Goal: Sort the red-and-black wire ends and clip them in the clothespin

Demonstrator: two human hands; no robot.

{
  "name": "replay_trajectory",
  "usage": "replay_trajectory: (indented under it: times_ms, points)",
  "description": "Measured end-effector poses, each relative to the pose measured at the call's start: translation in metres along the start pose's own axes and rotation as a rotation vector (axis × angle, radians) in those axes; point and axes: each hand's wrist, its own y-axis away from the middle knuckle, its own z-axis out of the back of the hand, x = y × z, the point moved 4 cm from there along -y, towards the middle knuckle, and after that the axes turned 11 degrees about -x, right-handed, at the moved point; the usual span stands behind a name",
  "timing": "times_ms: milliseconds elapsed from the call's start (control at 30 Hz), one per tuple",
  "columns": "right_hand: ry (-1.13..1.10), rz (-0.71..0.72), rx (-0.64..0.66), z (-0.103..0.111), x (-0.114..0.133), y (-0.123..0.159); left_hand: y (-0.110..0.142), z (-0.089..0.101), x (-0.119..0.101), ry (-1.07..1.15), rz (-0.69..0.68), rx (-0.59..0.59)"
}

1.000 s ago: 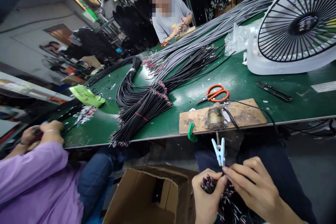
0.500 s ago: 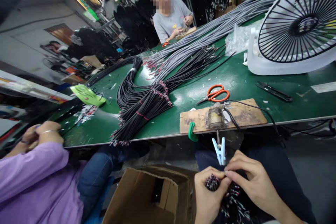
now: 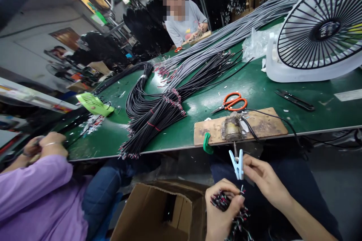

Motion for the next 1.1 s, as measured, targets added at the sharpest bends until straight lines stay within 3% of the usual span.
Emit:
replay_trajectory:
  times_ms: [200, 467, 600, 733, 867, 933, 1033, 1100]
  points:
    - [-0.312, -0.316, 0.059, -0.022, 0.0, -0.017, -0.007, -0.002, -0.023, -0.121, -0.149, -0.082]
    - [-0.432, -0.372, 0.088, -0.026, 0.003, -0.019, -0.015, -0.007, -0.016, -0.155, -0.1, -0.064]
    - [-0.449, -0.402, 0.099, -0.022, -0.007, -0.017, -0.015, -0.006, -0.012, -0.125, -0.074, -0.065]
    - [-0.382, -0.356, 0.059, -0.003, -0.027, -0.017, -0.013, -0.006, -0.023, -0.202, -0.106, -0.059]
    - [-0.119, -0.266, 0.028, 0.018, -0.033, -0.011, -0.008, -0.004, -0.023, -0.274, -0.104, 0.009]
    - [0.027, -0.18, 0.038, 0.022, -0.025, -0.007, -0.003, 0.0, -0.011, -0.299, -0.05, -0.002]
    - [0.196, 0.024, 0.121, 0.014, -0.001, 0.002, 0.003, 0.008, 0.013, -0.296, 0.09, -0.123]
    - [0.289, 0.155, 0.207, 0.003, 0.014, 0.008, 0.006, 0.006, 0.024, -0.296, 0.116, -0.098]
